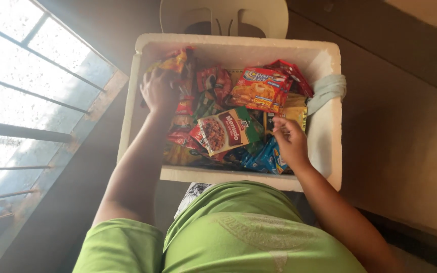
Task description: Organizing various condiment packets and instant noodles from a styrofoam container onto a shelf.
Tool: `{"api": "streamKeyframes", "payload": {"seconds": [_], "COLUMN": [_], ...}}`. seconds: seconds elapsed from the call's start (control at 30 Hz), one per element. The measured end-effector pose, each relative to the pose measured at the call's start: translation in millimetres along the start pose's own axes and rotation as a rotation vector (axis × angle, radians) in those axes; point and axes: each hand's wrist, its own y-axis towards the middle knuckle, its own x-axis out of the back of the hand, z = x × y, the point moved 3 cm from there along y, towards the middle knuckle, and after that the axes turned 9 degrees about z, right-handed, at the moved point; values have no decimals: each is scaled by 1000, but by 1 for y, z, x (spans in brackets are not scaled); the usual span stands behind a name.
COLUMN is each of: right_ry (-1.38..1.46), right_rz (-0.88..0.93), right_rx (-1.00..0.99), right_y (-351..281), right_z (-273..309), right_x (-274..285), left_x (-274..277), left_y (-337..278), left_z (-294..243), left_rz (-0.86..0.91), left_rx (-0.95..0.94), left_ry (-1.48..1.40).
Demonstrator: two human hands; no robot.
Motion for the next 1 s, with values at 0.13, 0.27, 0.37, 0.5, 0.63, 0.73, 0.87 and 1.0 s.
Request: {"api": "streamKeyframes", "payload": {"seconds": [0.13, 0.27, 0.37, 0.5, 0.63, 0.73, 0.87, 1.0], "right_ry": [301, 835, 1010, 1090, 909, 867, 872, 1037], "right_rz": [231, 356, 245, 174, 114, 87, 24, 15], "right_rx": [-134, -523, -696, -543, -617, -626, -567, -274], "right_y": [14, 41, 66, 73, 84, 78, 74, 77], "right_z": [1, 31, 26, 10, -31, -24, 20, 31], "right_x": [-30, -74, -109, -143, -153, -142, -128, -120], "left_x": [1, 6, 16, -19, 9, 29, 5, -89], "left_y": [-26, -65, -88, -116, -94, -66, -31, -24], "left_z": [-36, -78, -86, -57, -42, -31, -11, 13], "left_rz": [-77, -52, -19, 244, 215, 157, 363, 523], "left_rx": [-259, -515, -635, -710, -650, -415, 43, 126], "left_ry": [-129, -235, -298, -325, -462, -577, -706, -954]}}
